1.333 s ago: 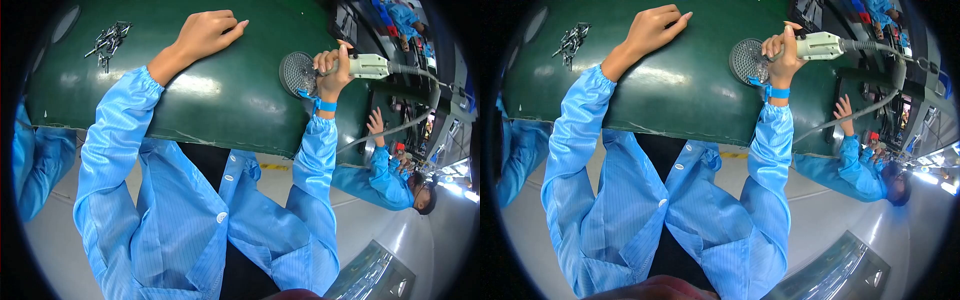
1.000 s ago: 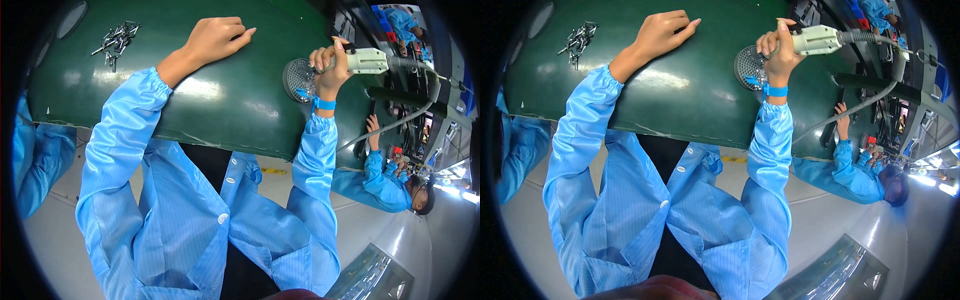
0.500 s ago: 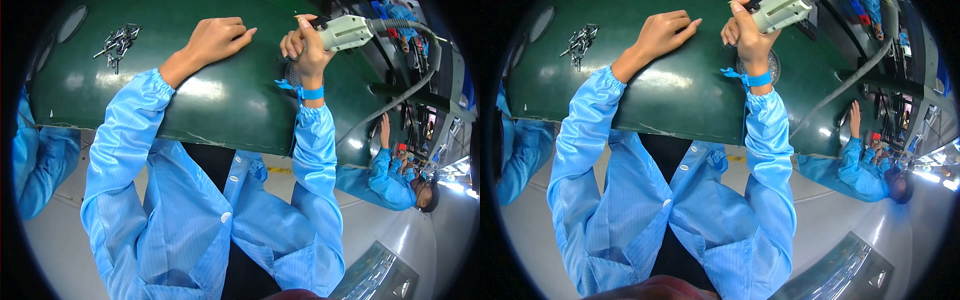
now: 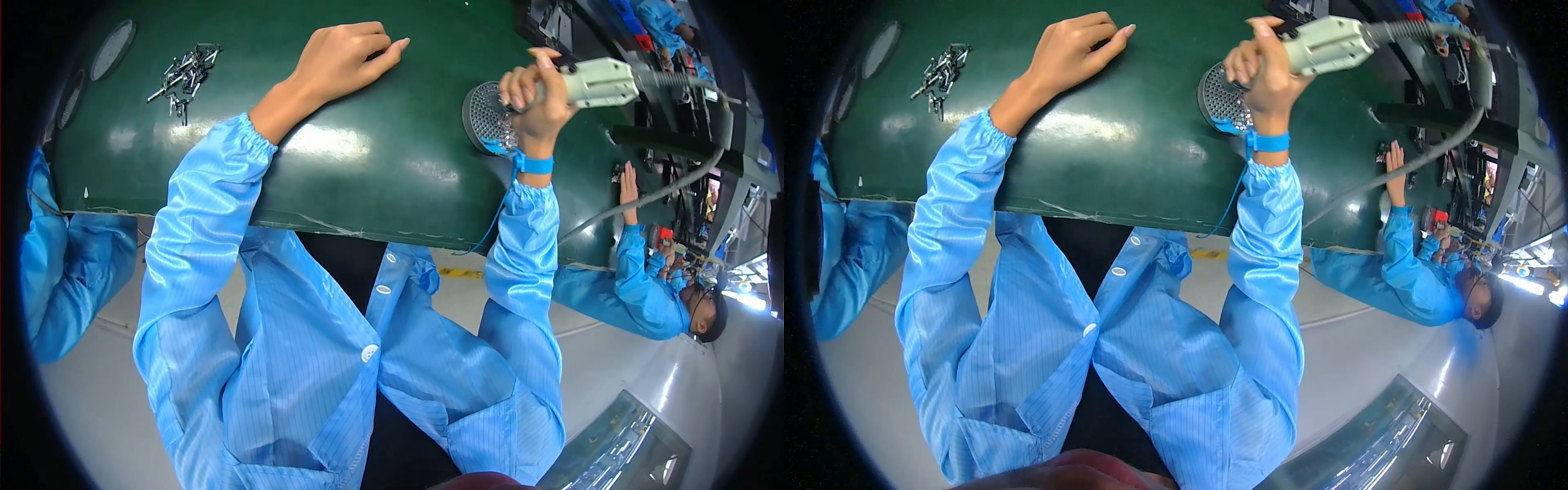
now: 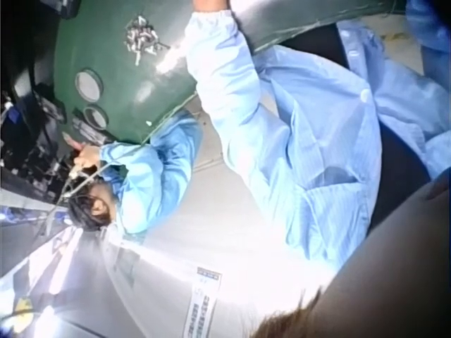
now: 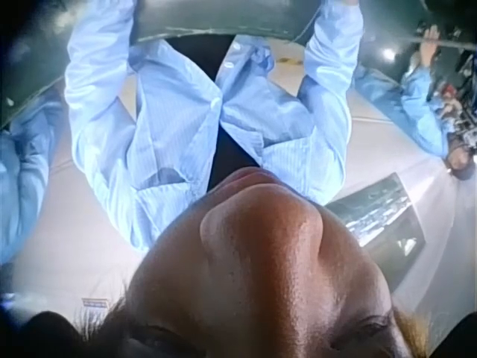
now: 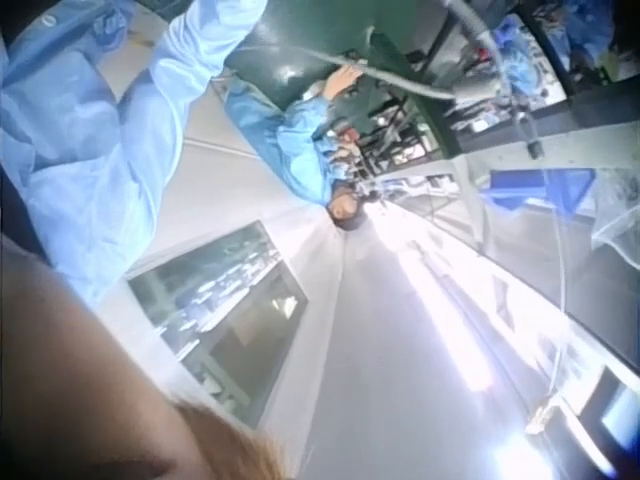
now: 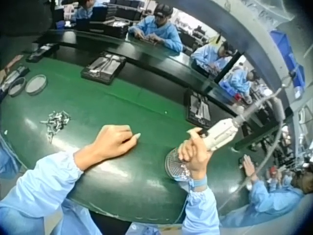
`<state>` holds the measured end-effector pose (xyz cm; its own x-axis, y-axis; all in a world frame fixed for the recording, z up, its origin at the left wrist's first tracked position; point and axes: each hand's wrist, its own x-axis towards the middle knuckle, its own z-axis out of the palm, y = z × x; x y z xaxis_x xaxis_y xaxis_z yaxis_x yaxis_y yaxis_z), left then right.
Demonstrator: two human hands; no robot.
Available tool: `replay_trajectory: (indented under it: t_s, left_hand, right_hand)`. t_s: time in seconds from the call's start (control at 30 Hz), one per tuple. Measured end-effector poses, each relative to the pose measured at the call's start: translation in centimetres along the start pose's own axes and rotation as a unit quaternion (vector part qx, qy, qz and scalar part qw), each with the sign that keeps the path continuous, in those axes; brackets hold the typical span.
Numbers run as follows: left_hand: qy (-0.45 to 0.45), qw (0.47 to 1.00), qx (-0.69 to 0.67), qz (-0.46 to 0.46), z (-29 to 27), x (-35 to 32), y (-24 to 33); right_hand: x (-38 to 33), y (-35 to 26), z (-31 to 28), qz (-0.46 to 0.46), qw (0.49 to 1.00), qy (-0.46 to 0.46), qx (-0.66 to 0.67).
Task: The worker is assembling tablet modules by placing screens into frames and securing them with an electric screwdriver on a factory assembly line.
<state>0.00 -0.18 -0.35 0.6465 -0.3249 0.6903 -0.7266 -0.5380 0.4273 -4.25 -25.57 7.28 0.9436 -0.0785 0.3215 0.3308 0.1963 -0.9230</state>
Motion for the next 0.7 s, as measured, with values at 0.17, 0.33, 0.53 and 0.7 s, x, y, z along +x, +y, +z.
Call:
replay_trajectory:
  t_s: [0.17, 0.33, 0.53, 0.7]
  left_hand:
    - [0.001, 1.000, -0.009, 0.006, -0.4, 0.2, 0.3]
    - [-0.046, 0.999, -0.018, -0.024, -1.5, 1.1, 1.6]
    - [-0.010, 0.993, -0.109, -0.038, -1.7, 1.2, 1.9]
    - [-0.016, 0.999, -0.029, 0.006, -1.8, 1.5, 2.5]
  right_hand:
    - [-0.9, -0.3, -2.4, -0.006, 1.000, 0.024, -0.005]
    - [-0.8, -0.1, -2.6, -0.009, 1.000, 0.021, 0.012]
    - [-0.8, 0.3, -2.5, -0.005, 1.000, 0.011, -0.008]
    - [-0.9, 0.6, -3.1, -0.003, 0.999, 0.019, -0.033]
